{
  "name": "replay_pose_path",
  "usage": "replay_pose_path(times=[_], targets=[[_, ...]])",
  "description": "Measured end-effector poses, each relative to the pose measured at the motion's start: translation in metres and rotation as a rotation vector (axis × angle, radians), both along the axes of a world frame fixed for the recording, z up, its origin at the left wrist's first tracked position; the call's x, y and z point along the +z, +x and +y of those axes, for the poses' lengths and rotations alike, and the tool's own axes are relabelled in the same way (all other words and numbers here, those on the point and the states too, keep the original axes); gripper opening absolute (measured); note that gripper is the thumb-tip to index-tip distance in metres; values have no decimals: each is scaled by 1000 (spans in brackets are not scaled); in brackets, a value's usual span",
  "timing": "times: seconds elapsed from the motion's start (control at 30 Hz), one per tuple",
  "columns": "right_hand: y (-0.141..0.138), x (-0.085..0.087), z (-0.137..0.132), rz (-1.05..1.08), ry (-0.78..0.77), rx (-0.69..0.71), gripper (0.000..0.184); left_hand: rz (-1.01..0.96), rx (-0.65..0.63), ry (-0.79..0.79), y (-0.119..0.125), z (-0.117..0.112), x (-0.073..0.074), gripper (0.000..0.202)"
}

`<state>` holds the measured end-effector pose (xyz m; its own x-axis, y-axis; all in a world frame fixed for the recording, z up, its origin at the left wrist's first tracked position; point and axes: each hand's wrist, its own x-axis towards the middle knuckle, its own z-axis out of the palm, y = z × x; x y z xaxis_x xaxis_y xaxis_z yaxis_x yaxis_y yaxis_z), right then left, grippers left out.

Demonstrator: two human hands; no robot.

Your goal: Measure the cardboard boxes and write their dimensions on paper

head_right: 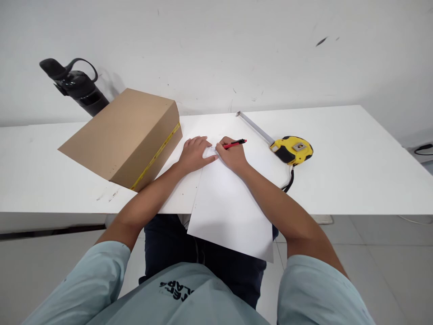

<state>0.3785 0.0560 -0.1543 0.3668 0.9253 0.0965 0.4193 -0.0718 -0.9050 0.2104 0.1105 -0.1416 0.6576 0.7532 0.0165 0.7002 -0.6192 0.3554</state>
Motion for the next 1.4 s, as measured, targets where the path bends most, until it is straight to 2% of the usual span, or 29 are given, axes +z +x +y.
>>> replay_pose_path(times=[0.63,0.83,1.03,1.2,1.4], targets=[[0,-3,2,-24,8,0,14,10,14,-6,-1,-1,2,51],[2,-8,4,-94,19,-80,19,16,10,-19,-2,0,1,55],[28,-8,9,-264,-6,-213,30,16,6,-10,-5,1,1,54],[59,-12,16,-414,-109,-293,34,15,0,-8,-6,3,-1,53],[62,-18,24,-511,-211,-297,50,3,4,-4,-7,4,-2,54]])
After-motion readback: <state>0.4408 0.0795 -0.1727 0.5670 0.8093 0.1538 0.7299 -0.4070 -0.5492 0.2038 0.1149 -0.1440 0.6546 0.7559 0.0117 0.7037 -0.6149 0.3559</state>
